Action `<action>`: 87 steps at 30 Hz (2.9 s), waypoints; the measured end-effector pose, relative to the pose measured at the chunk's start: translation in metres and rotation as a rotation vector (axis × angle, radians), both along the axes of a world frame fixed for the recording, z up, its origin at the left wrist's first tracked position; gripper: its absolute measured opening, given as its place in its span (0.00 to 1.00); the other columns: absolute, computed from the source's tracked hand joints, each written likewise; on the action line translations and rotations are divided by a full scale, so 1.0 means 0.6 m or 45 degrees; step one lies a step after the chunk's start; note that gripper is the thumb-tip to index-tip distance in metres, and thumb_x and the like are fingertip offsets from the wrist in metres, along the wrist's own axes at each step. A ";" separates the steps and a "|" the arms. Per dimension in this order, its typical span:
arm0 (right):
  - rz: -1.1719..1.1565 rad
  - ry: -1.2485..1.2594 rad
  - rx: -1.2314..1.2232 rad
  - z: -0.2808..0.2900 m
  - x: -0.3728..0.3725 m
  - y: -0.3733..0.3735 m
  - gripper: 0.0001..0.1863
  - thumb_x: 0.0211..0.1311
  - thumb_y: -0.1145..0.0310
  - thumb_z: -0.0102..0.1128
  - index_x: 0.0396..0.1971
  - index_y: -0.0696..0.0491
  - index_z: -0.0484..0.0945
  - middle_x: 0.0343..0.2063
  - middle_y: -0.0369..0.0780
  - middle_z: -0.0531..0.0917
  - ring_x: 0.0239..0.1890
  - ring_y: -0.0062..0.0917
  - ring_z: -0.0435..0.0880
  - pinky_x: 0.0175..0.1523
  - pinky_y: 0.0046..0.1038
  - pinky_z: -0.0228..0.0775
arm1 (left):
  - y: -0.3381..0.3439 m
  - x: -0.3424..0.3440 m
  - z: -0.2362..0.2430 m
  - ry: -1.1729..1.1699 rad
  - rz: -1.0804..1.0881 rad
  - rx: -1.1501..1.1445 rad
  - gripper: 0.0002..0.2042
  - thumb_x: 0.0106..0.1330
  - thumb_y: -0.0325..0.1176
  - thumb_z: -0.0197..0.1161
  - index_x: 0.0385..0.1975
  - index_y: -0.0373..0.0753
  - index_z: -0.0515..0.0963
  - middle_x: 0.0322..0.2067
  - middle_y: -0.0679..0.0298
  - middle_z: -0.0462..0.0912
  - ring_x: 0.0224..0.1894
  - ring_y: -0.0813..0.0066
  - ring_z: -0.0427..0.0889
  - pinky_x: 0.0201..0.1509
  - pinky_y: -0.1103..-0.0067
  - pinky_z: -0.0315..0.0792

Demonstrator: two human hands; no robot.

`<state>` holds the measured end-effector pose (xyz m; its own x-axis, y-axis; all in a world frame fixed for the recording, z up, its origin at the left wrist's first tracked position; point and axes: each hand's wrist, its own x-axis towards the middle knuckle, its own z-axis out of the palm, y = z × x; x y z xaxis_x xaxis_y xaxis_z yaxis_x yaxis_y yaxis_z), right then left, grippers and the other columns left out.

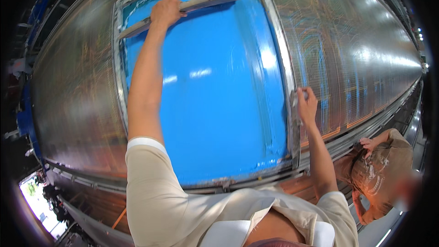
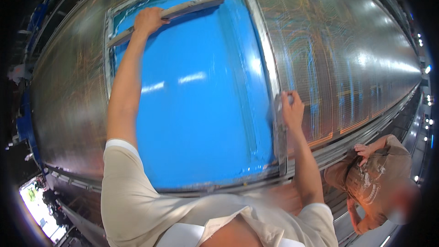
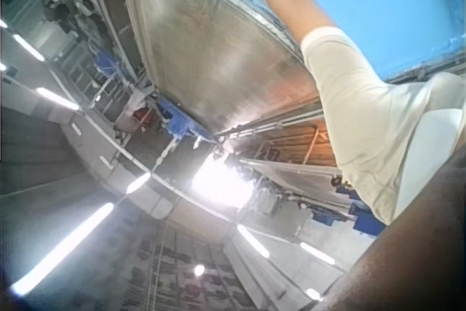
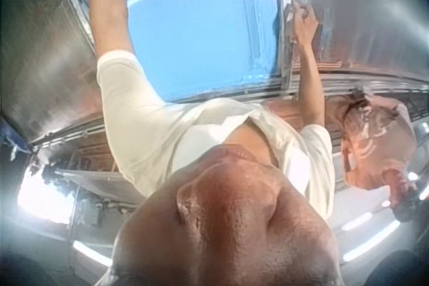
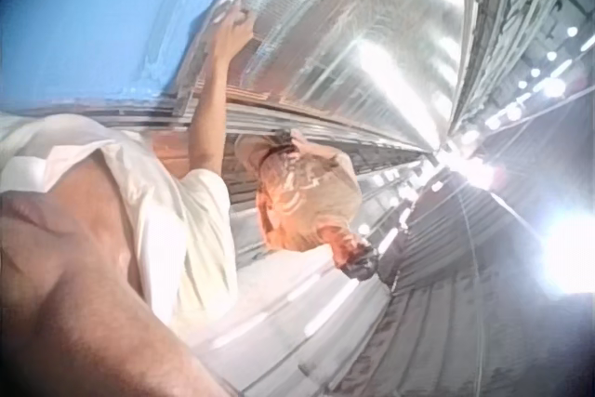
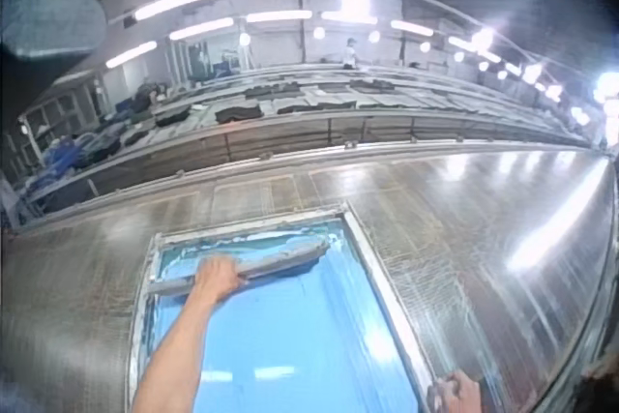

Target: The person uses a squeegee to pull blue ink across a screen printing frame, repeatedly lifting and repositioning the frame to cover the surface. The person also wipes the squeegee edge with a cloth during the process.

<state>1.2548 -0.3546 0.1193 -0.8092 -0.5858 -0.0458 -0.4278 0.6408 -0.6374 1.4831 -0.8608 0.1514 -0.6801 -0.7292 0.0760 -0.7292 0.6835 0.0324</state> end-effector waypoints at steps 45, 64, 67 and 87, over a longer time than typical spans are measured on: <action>0.154 -0.386 -0.451 0.052 0.238 -0.126 0.16 0.67 0.59 0.62 0.42 0.57 0.83 0.24 0.34 0.78 0.22 0.16 0.69 0.27 0.24 0.59 | 0.717 0.665 0.080 0.195 0.019 0.259 0.16 0.46 0.26 0.67 0.38 0.47 0.83 0.37 0.72 0.85 0.44 0.68 0.81 0.49 0.71 0.70; 0.132 -0.193 -0.399 0.018 0.498 -0.216 0.16 0.66 0.59 0.61 0.45 0.56 0.84 0.33 0.43 0.85 0.33 0.27 0.81 0.43 0.29 0.72 | 0.716 0.955 0.076 0.217 -0.121 0.039 0.16 0.52 0.27 0.64 0.42 0.44 0.81 0.45 0.70 0.84 0.45 0.71 0.79 0.48 0.70 0.68; 0.044 -0.313 -0.301 0.019 0.503 -0.207 0.16 0.66 0.59 0.61 0.45 0.56 0.84 0.31 0.43 0.85 0.32 0.25 0.80 0.41 0.29 0.72 | 0.698 0.944 0.075 0.245 -0.133 0.001 0.14 0.54 0.28 0.62 0.42 0.44 0.81 0.44 0.69 0.84 0.44 0.70 0.79 0.48 0.69 0.68; -0.126 -0.018 0.051 0.074 0.536 -0.262 0.16 0.71 0.59 0.55 0.32 0.58 0.76 0.19 0.40 0.74 0.23 0.22 0.69 0.31 0.31 0.62 | -0.208 0.570 0.042 0.097 -0.043 -0.052 0.12 0.58 0.39 0.67 0.42 0.50 0.82 0.40 0.61 0.86 0.45 0.55 0.83 0.53 0.57 0.72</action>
